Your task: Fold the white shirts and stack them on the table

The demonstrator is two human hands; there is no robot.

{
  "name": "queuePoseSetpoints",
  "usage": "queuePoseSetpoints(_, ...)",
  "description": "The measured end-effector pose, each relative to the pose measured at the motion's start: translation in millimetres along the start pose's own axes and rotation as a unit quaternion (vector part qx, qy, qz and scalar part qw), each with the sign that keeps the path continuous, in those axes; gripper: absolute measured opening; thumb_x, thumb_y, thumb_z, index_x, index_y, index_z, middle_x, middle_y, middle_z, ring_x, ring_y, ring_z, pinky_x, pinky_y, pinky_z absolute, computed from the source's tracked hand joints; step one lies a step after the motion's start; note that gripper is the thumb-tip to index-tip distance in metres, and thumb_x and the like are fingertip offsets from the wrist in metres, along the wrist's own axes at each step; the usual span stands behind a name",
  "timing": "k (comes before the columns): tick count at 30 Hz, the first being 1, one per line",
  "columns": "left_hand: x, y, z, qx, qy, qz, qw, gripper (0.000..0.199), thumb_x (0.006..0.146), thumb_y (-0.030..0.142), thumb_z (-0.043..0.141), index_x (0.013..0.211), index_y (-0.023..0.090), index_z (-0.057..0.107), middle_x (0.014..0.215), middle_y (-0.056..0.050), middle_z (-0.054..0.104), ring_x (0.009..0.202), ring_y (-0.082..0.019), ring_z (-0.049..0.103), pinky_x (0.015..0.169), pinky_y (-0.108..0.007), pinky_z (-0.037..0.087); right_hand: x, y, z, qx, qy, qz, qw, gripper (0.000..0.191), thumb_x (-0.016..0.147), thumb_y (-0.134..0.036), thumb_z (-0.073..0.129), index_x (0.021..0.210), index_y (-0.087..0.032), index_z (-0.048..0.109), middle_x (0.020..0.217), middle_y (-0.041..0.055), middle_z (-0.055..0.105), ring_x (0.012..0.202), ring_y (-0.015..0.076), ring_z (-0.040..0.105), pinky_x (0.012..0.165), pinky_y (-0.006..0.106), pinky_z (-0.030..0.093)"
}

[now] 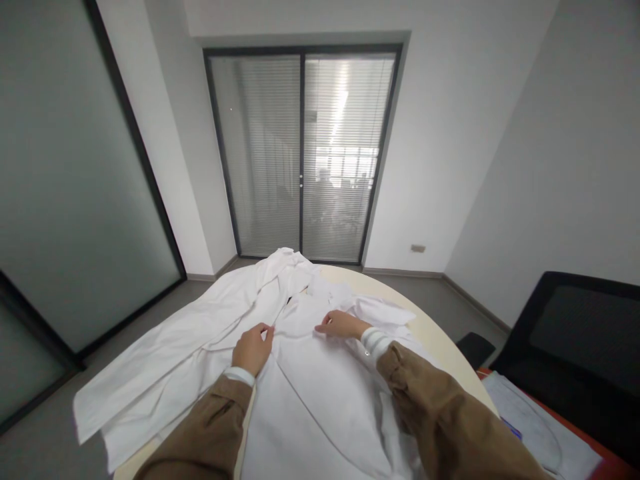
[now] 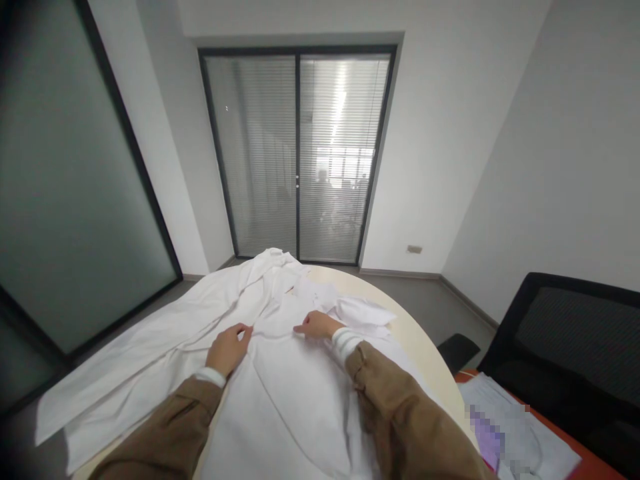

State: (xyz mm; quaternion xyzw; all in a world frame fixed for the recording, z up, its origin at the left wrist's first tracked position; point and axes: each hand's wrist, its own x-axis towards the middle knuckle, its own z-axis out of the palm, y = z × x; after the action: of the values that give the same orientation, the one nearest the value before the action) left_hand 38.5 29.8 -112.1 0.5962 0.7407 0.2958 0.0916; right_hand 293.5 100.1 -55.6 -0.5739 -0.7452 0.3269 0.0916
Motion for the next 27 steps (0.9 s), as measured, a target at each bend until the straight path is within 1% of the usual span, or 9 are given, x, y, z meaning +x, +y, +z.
queuePoseSetpoints(2,1.0,-2.2,1.3,0.001,0.011,0.000,1.000,0.029,0.091,0.044,0.047,0.090,0.025,0.069,0.087,-0.008,0.076,0.081,-0.027,0.070,0.067,-0.032,0.048,-19.6,6.4,-10.9,-0.088,-0.026,-0.010,0.996,0.036,0.070,-0.050,0.076,0.067,-0.015,0.068,0.069,0.0073,0.069,0.071,0.0200,0.064,0.067,0.028,0.045)
queuePoseSetpoints(6,4.6,-4.8,3.7,-0.018,0.042,-0.002,0.999,0.028,0.093,0.042,0.044,0.091,0.024,0.066,0.095,-0.010,0.075,0.085,-0.028,0.070,0.069,-0.033,0.049,-58.1,15.3,-28.9,-0.172,-0.148,0.021,0.974,0.049,0.067,-0.063,0.072,0.058,-0.016,0.063,0.062,0.0070,0.065,0.057,0.0184,0.058,0.059,0.031,0.042)
queuePoseSetpoints(9,8.9,-6.0,5.3,-0.040,0.060,0.009,0.997,0.027,0.093,0.040,0.043,0.093,0.024,0.064,0.095,-0.010,0.075,0.091,-0.028,0.070,0.075,-0.033,0.050,-80.1,22.8,-35.8,-0.166,-0.267,0.037,0.949,0.047,0.064,-0.062,0.074,0.064,-0.016,0.062,0.062,0.0031,0.064,0.057,0.0162,0.057,0.059,0.029,0.042)
queuePoseSetpoints(11,12.1,-6.5,5.9,-0.051,0.068,0.013,0.996,0.028,0.093,0.041,0.042,0.095,0.023,0.064,0.097,-0.010,0.075,0.095,-0.027,0.070,0.078,-0.033,0.050,-90.4,28.4,-38.3,-0.107,-0.328,0.011,0.939,0.044,0.059,-0.052,0.082,0.077,-0.017,0.062,0.064,-0.0019,0.062,0.059,0.0138,0.056,0.059,0.025,0.042)
queuePoseSetpoints(14,15.7,-6.7,5.4,-0.055,0.062,0.008,0.997,0.034,0.093,0.047,0.041,0.092,0.023,0.066,0.097,-0.011,0.075,0.094,-0.028,0.070,0.079,-0.034,0.050,-102.5,34.8,-43.2,0.049,-0.297,-0.071,0.951,0.041,0.060,-0.039,0.082,0.089,-0.021,0.058,0.068,-0.0082,0.053,0.060,0.0084,0.049,0.056,0.018,0.038)
queuePoseSetpoints(17,16.2,-5.7,3.6,-0.039,0.034,-0.005,0.999,0.044,0.093,0.053,0.038,0.086,0.023,0.070,0.091,-0.011,0.076,0.091,-0.030,0.070,0.078,-0.035,0.051,-116.7,36.6,-51.7,0.197,-0.237,-0.070,0.949,0.034,0.076,-0.044,0.069,0.102,-0.024,0.058,0.071,-0.0091,0.046,0.056,0.0058,0.042,0.052,0.015,0.034)
queuePoseSetpoints(19,14.8,-4.2,2.2,-0.026,0.020,-0.013,0.999,0.044,0.091,0.055,0.042,0.090,0.023,0.072,0.092,-0.012,0.076,0.090,-0.030,0.070,0.076,-0.035,0.051,-127.4,36.9,-56.3,0.214,-0.264,-0.029,0.940,0.048,0.074,-0.046,0.072,0.116,-0.027,0.056,0.077,-0.0081,0.052,0.060,0.0065,0.048,0.053,0.015,0.038)
queuePoseSetpoints(23,11.5,-1.2,1.0,-0.017,0.019,-0.017,1.000,0.037,0.087,0.053,0.050,0.096,0.024,0.072,0.103,-0.011,0.075,0.095,-0.029,0.070,0.076,-0.034,0.050,-142.1,45.0,-53.4,0.156,-0.354,0.039,0.921,0.098,0.044,-0.031,0.092,0.132,-0.030,0.049,0.099,-0.0026,0.064,0.083,0.0161,0.063,0.066,0.020,0.050)
queuePoseSetpoints(27,10.7,-0.8,2.2,-0.009,0.016,-0.027,0.999,0.029,0.089,0.046,0.050,0.093,0.024,0.069,0.106,-0.010,0.074,0.101,-0.027,0.068,0.080,-0.032,0.049,-141.4,69.7,-49.5,0.225,-0.382,-0.014,0.896,0.095,0.054,-0.032,0.089,0.137,-0.029,0.045,0.108,0.0007,0.064,0.096,0.0187,0.065,0.078,0.026,0.053)
